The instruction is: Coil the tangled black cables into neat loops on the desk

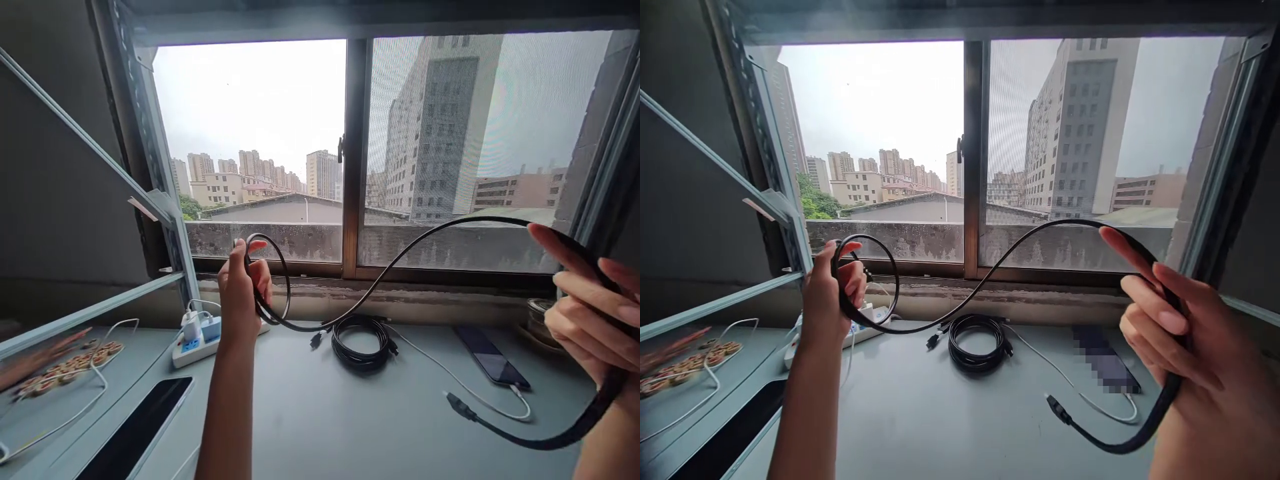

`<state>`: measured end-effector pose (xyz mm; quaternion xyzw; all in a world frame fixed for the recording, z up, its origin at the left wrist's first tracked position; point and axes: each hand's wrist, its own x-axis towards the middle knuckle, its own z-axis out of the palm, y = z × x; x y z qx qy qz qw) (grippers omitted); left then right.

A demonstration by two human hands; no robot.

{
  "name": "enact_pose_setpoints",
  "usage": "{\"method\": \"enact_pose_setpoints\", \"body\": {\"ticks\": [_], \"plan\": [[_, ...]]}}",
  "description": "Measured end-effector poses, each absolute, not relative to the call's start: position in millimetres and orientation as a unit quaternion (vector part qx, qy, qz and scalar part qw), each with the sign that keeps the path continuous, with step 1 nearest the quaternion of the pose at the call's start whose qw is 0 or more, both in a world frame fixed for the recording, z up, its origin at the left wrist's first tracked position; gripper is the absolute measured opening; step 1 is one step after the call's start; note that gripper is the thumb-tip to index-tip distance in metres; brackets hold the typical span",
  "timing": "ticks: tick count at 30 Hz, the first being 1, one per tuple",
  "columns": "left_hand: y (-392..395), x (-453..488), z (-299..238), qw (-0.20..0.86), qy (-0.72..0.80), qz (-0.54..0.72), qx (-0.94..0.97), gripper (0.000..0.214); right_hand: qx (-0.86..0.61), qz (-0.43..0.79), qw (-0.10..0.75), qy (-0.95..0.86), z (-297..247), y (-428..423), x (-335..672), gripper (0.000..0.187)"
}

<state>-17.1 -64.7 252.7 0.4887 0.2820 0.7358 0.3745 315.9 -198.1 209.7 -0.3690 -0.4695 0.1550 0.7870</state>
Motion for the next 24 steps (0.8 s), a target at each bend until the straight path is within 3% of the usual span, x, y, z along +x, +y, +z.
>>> {"method": "enact_pose_setpoints", "body": {"ticks": [3,11,14,19,24], "plan": [[-65.8,-16.0,253.6,0.411,0.316,0.692,0.503,0.033,-0.342,0.295,0.795,-0.406,221.4,-197.2,290.0,0.041],[-72.9,-11.4,254.9,0.423,0.298,0.681,0.517,0.015,-0.298,0.319,0.861,-0.261,237.1,-187.9,255.0,0.028],[-75.5,-13.4,259.1,0.454,0.266,0.697,0.487,0.02,-0.266,0.316,0.88,-0.233,235.3,-181.2,250.9,0.022],[-77.0,-11.9,260.8,0.464,0.246,0.7,0.484,0.029,-0.271,0.334,0.855,-0.29,228.5,-170.0,240.5,0.046],[-87.6,-5.9,253.9,0.508,0.267,0.564,0.594,0.03,-0.343,0.352,0.772,-0.403,219.7,-165.3,234.1,0.066]]}}
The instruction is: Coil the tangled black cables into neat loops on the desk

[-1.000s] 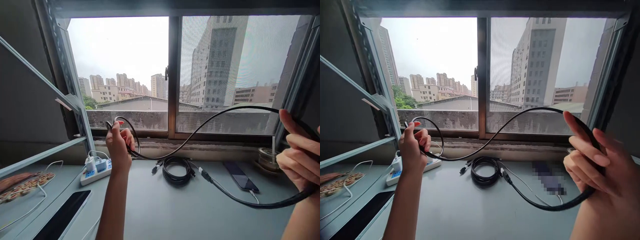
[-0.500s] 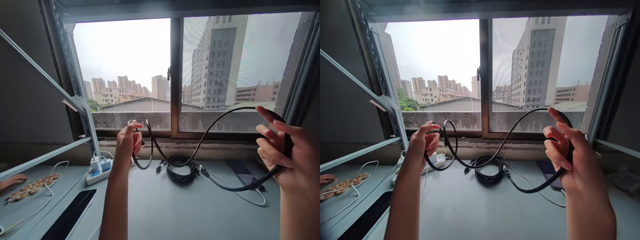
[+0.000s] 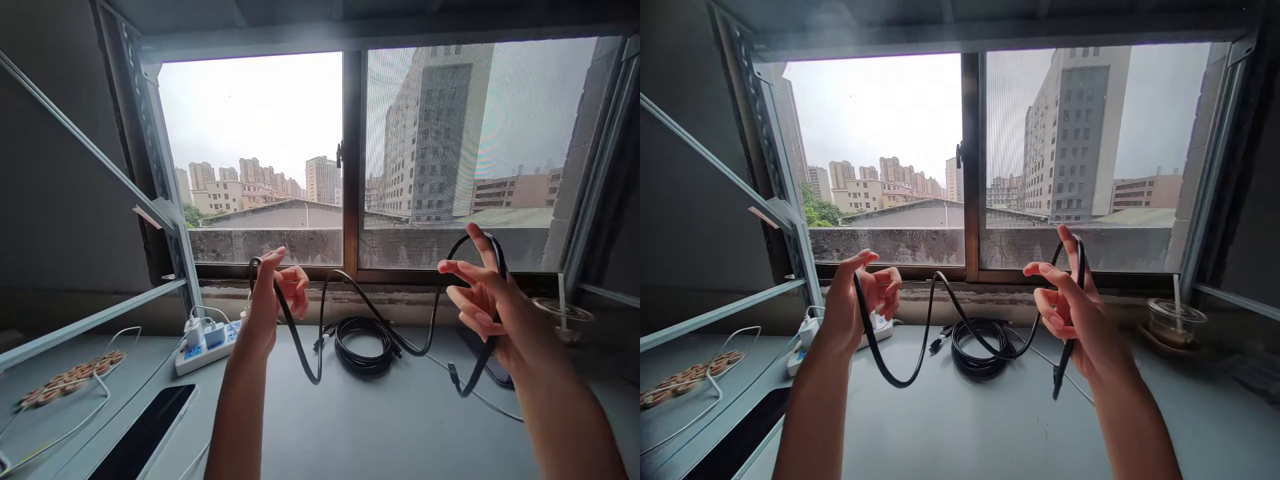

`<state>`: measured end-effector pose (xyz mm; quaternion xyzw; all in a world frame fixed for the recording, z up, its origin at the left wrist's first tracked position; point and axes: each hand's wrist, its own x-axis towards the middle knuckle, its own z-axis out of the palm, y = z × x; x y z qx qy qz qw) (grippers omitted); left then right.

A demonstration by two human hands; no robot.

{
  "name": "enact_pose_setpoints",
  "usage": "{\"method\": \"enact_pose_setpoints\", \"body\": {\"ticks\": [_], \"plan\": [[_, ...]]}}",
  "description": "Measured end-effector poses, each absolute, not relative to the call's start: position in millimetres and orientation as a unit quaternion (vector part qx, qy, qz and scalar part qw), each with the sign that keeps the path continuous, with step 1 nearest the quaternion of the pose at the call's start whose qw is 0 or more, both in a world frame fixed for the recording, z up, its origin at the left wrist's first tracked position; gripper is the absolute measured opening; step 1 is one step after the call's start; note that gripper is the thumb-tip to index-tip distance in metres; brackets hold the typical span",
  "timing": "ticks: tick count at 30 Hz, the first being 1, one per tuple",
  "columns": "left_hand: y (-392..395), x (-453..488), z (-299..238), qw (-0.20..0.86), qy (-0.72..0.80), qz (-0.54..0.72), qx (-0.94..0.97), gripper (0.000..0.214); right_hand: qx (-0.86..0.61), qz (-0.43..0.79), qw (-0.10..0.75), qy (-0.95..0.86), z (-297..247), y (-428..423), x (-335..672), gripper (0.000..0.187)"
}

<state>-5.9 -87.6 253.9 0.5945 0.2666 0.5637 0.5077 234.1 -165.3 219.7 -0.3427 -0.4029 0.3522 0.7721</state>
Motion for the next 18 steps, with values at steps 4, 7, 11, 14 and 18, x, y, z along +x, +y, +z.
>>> {"method": "enact_pose_setpoints", "body": {"ticks": [4,7,11,14,18], "plan": [[-102.6,0.8,247.4,0.546,0.285,0.406,0.675,0.037,-0.414,0.308,0.661,-0.545,213.3,-168.3,229.4,0.048],[-109.6,7.5,243.8,0.546,0.248,0.374,0.708,0.045,-0.44,0.256,0.59,-0.627,209.9,-171.2,221.7,0.041],[-112.7,16.5,241.0,0.53,0.182,0.39,0.731,0.046,-0.478,0.239,0.536,-0.653,205.9,-171.9,207.6,0.045],[-112.1,21.0,238.7,0.52,0.164,0.418,0.727,0.052,-0.481,0.243,0.503,-0.676,202.8,-170.1,197.9,0.05],[-107.1,21.0,235.7,0.509,0.152,0.439,0.725,0.05,-0.484,0.196,0.508,-0.686,199.9,-165.4,193.1,0.051]]}}
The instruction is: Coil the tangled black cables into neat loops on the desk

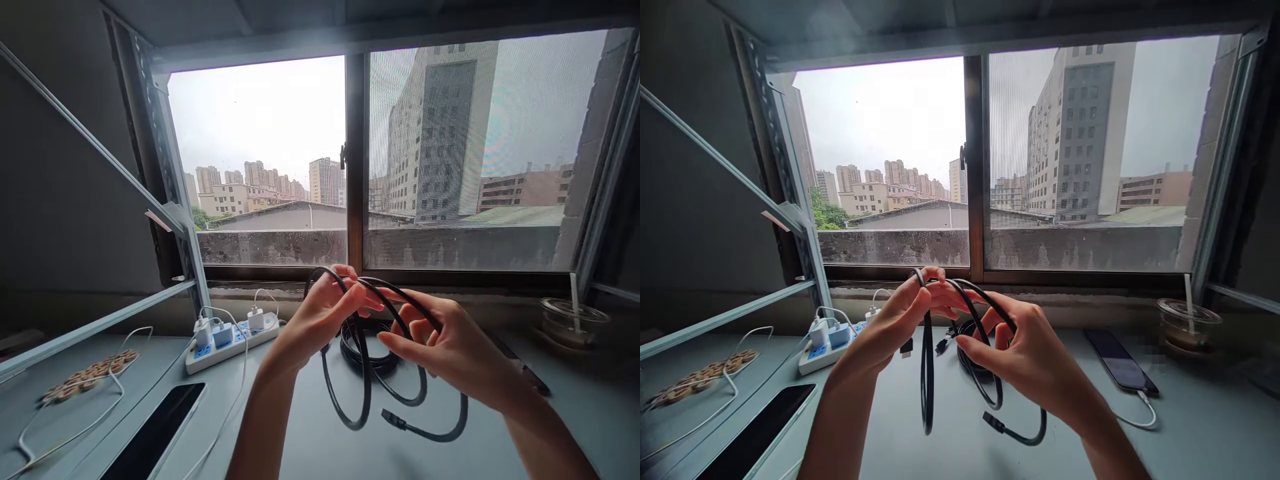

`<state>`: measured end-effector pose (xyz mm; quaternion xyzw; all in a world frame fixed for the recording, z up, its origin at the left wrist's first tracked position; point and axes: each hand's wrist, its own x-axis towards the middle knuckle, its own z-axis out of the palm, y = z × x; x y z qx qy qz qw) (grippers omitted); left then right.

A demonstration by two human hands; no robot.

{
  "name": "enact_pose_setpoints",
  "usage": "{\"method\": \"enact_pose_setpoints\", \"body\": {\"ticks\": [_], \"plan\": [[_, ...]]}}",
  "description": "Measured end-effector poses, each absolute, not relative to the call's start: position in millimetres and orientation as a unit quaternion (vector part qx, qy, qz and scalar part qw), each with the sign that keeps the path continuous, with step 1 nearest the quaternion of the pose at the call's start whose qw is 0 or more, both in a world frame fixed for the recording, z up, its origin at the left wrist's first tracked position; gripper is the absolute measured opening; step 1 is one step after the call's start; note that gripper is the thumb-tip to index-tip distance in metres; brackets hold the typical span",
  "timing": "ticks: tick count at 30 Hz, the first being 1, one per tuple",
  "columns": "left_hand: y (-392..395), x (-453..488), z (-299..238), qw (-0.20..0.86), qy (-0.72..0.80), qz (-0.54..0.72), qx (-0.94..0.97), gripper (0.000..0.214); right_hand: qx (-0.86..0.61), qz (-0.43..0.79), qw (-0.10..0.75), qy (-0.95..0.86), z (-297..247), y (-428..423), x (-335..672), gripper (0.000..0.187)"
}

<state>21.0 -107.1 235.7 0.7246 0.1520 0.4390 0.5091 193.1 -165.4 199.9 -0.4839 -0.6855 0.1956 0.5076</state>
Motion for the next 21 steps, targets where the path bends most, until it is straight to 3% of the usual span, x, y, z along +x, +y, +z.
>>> {"method": "enact_pose_setpoints", "body": {"ticks": [4,10,13,17,21], "plan": [[-99.7,12.7,236.8,0.484,0.12,0.449,0.742,0.05,-0.483,0.179,0.523,-0.68,199.4,-157.6,201.5,0.038],[-96.4,-1.2,243.9,0.407,0.171,0.555,0.705,0.05,-0.419,0.334,0.637,-0.554,205.0,-153.2,216.8,0.053],[-99.6,4.6,243.9,0.401,0.185,0.573,0.69,0.046,-0.385,0.384,0.64,-0.542,208.2,-163.7,210.9,0.059],[-102.6,27.2,237.4,0.431,0.19,0.527,0.708,0.04,-0.398,0.304,0.607,-0.618,208.1,-176.9,194.6,0.057],[-100.0,43.0,230.0,0.416,0.226,0.495,0.729,0.04,-0.461,0.154,0.55,-0.679,205.5,-171.5,191.8,0.029]]}}
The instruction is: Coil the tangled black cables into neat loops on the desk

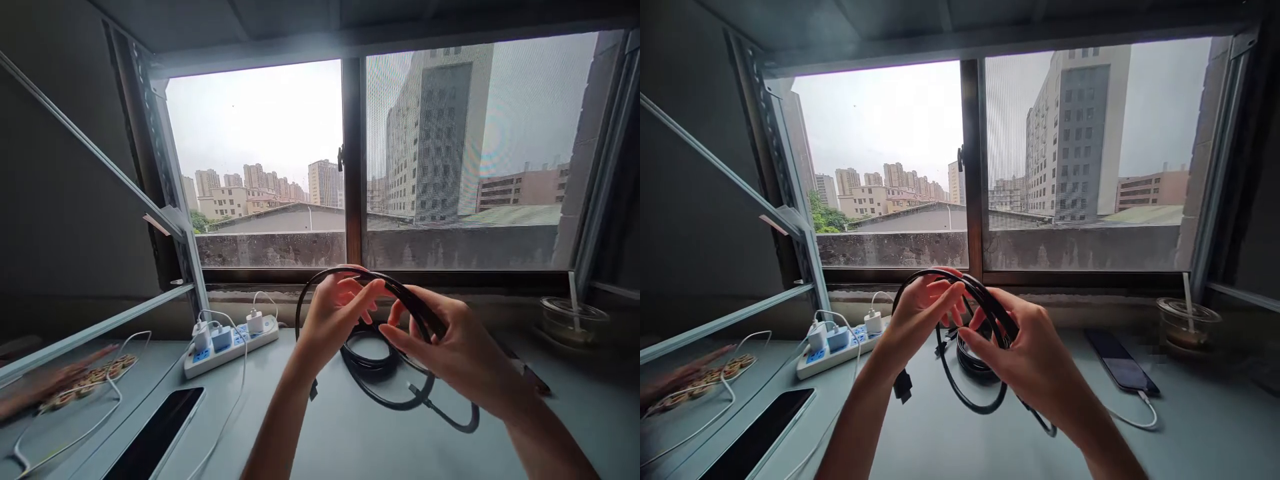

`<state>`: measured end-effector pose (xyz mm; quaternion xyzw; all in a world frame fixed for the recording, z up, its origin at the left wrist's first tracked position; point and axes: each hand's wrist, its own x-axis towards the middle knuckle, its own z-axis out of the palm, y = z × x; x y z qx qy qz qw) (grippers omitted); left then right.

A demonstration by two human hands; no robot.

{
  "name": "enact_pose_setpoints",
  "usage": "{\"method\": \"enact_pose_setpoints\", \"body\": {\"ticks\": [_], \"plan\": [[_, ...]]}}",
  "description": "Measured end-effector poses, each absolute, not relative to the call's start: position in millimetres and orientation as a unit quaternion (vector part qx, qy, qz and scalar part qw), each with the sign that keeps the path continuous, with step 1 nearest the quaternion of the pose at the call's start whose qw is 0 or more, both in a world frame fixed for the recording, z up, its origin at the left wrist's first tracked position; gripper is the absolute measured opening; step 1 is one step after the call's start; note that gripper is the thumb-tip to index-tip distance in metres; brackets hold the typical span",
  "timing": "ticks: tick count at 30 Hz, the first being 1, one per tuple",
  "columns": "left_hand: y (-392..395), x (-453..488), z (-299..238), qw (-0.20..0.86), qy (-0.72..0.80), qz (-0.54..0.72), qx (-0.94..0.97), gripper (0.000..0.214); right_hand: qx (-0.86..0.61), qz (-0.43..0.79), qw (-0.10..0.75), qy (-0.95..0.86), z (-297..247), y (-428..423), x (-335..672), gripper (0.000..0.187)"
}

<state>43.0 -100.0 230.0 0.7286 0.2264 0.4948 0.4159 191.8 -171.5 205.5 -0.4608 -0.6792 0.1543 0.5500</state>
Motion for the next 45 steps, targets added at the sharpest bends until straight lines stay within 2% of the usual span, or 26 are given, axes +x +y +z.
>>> {"method": "enact_pose_setpoints", "body": {"ticks": [5,7,11,15,18,20,24,27,32,34,37,40,45], "plan": [[-100.3,26.8,235.6,0.4,0.288,0.442,0.75,0.042,-0.465,0.07,0.623,-0.625,202.2,-157.1,211.6,0.03],[-103.0,14.9,241.8,0.385,0.287,0.468,0.742,0.039,-0.482,0.03,0.651,-0.585,201.9,-157.4,219.4,0.031],[-106.9,2.6,249.9,0.287,0.273,0.572,0.719,0.036,-0.502,-0.042,0.683,-0.529,204.3,-164.8,225.5,0.033],[-103.5,19.5,240.8,0.205,0.25,0.556,0.766,0.051,-0.466,-0.09,0.693,-0.542,206.9,-167.9,216.6,0.026],[-91.9,41.9,225.6,0.235,0.215,0.496,0.808,0.05,-0.426,-0.096,0.709,-0.554,206.7,-165.1,209.0,0.019],[-80.6,52.9,216.2,0.251,0.223,0.489,0.805,0.028,-0.402,-0.107,0.729,-0.544,205.7,-161.8,209.3,0.015],[-65.3,58.3,207.5,0.29,0.246,0.504,0.776,0.048,-0.409,-0.139,0.772,-0.467,203.3,-152.6,223.8,0.017],[-66.9,55.9,208.8,0.356,0.253,0.554,0.708,0.05,-0.433,-0.067,0.774,-0.456,202.2,-145.9,233.7,0.028],[-77.5,52.4,217.3,0.483,0.234,0.613,0.58,0.051,-0.492,0.024,0.676,-0.547,202.3,-142.9,223.4,0.055],[-82.9,52.1,221.6,0.519,0.207,0.617,0.554,0.053,-0.476,0.078,0.669,-0.565,202.0,-142.7,213.8,0.056],[-92.2,53.2,227.4,0.554,0.182,0.603,0.544,0.053,-0.415,0.18,0.707,-0.544,201.4,-140.5,203.0,0.05],[-94.7,53.6,229.9,0.524,0.19,0.579,0.595,0.051,-0.34,0.318,0.723,-0.511,202.9,-137.7,201.4,0.046],[-70.5,51.2,219.7,0.323,0.351,0.517,0.711,0.035,-0.274,0.458,0.714,-0.454,211.2,-141.1,210.1,0.044]]}}
